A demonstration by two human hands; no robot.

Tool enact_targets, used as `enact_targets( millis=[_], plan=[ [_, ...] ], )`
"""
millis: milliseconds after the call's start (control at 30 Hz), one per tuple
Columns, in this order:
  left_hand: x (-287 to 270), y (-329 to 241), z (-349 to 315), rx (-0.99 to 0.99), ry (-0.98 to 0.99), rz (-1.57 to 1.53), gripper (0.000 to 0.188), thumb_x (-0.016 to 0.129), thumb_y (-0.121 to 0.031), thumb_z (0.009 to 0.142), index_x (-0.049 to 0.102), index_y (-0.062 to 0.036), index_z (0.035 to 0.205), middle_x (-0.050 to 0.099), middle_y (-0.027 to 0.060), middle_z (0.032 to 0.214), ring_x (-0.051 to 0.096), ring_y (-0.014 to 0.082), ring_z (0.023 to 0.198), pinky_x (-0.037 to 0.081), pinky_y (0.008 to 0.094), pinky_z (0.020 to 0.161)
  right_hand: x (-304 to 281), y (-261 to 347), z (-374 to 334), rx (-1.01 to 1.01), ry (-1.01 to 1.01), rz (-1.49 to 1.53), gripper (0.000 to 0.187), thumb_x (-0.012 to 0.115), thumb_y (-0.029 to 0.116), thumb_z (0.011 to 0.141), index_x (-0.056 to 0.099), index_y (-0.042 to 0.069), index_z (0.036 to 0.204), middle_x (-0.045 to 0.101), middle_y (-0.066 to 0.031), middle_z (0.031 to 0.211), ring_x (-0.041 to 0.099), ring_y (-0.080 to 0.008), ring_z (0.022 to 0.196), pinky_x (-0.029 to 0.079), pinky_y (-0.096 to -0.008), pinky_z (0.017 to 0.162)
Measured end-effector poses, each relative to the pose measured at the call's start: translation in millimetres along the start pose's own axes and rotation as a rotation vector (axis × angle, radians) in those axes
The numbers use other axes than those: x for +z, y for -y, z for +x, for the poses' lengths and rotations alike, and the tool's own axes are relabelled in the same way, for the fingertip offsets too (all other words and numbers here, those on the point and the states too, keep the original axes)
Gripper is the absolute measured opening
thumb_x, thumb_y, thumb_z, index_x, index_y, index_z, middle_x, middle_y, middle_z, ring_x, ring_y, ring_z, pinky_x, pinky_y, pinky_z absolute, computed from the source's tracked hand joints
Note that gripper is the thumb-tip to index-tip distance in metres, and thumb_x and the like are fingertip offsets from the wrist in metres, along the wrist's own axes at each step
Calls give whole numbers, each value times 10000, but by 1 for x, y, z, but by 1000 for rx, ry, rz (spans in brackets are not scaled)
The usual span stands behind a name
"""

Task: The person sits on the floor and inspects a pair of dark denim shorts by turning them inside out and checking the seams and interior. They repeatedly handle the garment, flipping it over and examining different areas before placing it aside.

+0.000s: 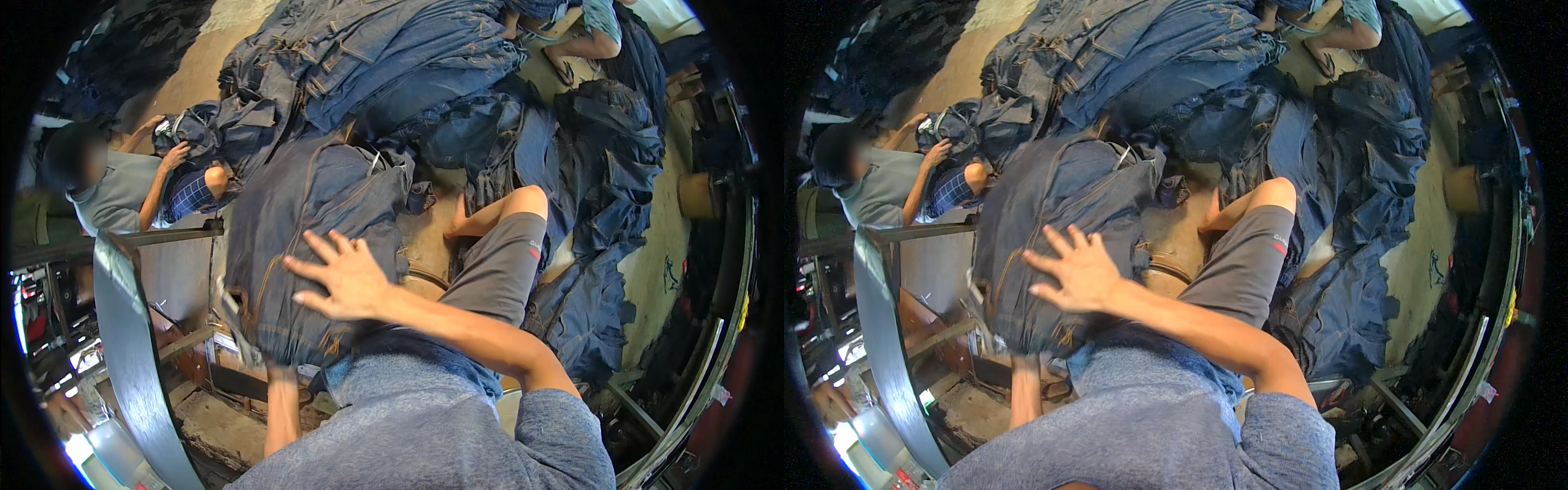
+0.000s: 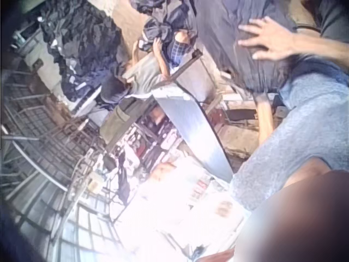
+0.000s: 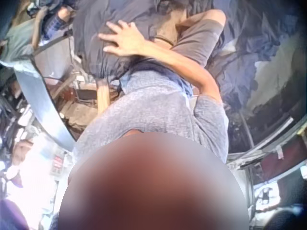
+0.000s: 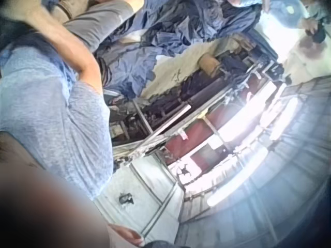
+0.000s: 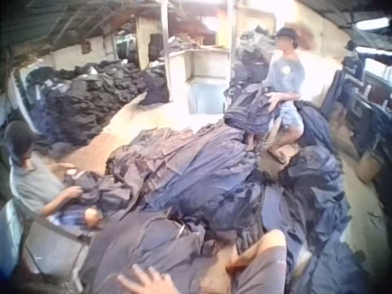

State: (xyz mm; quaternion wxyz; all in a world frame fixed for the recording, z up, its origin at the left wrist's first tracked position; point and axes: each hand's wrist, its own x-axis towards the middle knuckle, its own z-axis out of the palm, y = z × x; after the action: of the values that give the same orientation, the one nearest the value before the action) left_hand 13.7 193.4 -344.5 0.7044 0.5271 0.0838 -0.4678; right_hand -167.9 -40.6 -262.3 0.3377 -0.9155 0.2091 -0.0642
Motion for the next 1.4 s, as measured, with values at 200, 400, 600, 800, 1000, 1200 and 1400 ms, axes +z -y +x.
enact_targets(
  millis=[200, 400, 600, 800, 1000, 1200, 1400],
  plan=[
    [-59, -49, -79, -206, -377, 187, 523, 629, -273, 1102, 547, -52, 1568, 541, 175, 1673, 537, 293, 1529, 454, 471, 1255, 19, 43, -14, -115, 18, 49, 747, 581, 679, 1053, 558, 256, 1668, 372, -245, 1775, 420, -616, 1512, 427, -642, 1123],
    [20, -86, -87, 734, -864, 759, 496, 608, -211, 1103, 532, -46, 1565, 504, 194, 1708, 511, 304, 1555, 418, 475, 1279, 24, 2, -2, -184, -22, 74, 670, 624, 600, 1071, 619, 178, 1591, 512, -142, 1707, 518, -491, 1489, 476, -555, 1085],
    [147, -32, -28, 546, 173, 1744, 774, 763, -323, 972, 487, -98, 1659, 289, 249, 1827, 244, 440, 1699, 77, 625, 1383, 1, -193, 35, 352, -802, 926, 306, 623, 275, 1146, 780, 12, 1142, 812, -155, 1136, 773, -221, 955, 604, -389, 881],
    [156, 0, 4, 798, 157, 1754, 868, 687, -636, 980, 494, -128, 1658, 273, 283, 1821, 230, 545, 1671, 80, 708, 1339, 86, -402, 20, 1055, -125, 130, 288, 716, 323, 1016, 819, 123, 1195, 608, -195, 1563, 623, -455, 1348, 575, -534, 1056],
    [148, -3, 1, 784, 174, 1885, 872, 592, -738, 1022, 474, -149, 1654, 275, 332, 1801, 249, 537, 1668, 98, 733, 1326, 166, -448, 22, 506, 570, -421, 329, 622, 332, 1062, 858, 182, 1236, 333, -64, 1829, 115, -383, 1741, 129, -878, 1260],
    [150, -2, 6, 774, 179, 1844, 873, 646, -732, 986, 493, -187, 1650, 292, 317, 1795, 230, 538, 1669, 90, 743, 1322, 154, -451, 27, 516, 211, -54, 112, 746, 201, 939, 784, 121, 1008, 778, -156, 1217, 747, -393, 1214, 429, -618, 1234],
    [153, -3, 10, 787, 175, 1791, 861, 687, -688, 976, 524, -152, 1630, 323, 286, 1794, 252, 543, 1659, 100, 734, 1323, 52, -426, 46, 1150, -924, 781, 501, 703, 127, 954, 597, 53, 1438, 745, -148, 1175, 699, -254, 1046, 572, -424, 951]
  ],
)
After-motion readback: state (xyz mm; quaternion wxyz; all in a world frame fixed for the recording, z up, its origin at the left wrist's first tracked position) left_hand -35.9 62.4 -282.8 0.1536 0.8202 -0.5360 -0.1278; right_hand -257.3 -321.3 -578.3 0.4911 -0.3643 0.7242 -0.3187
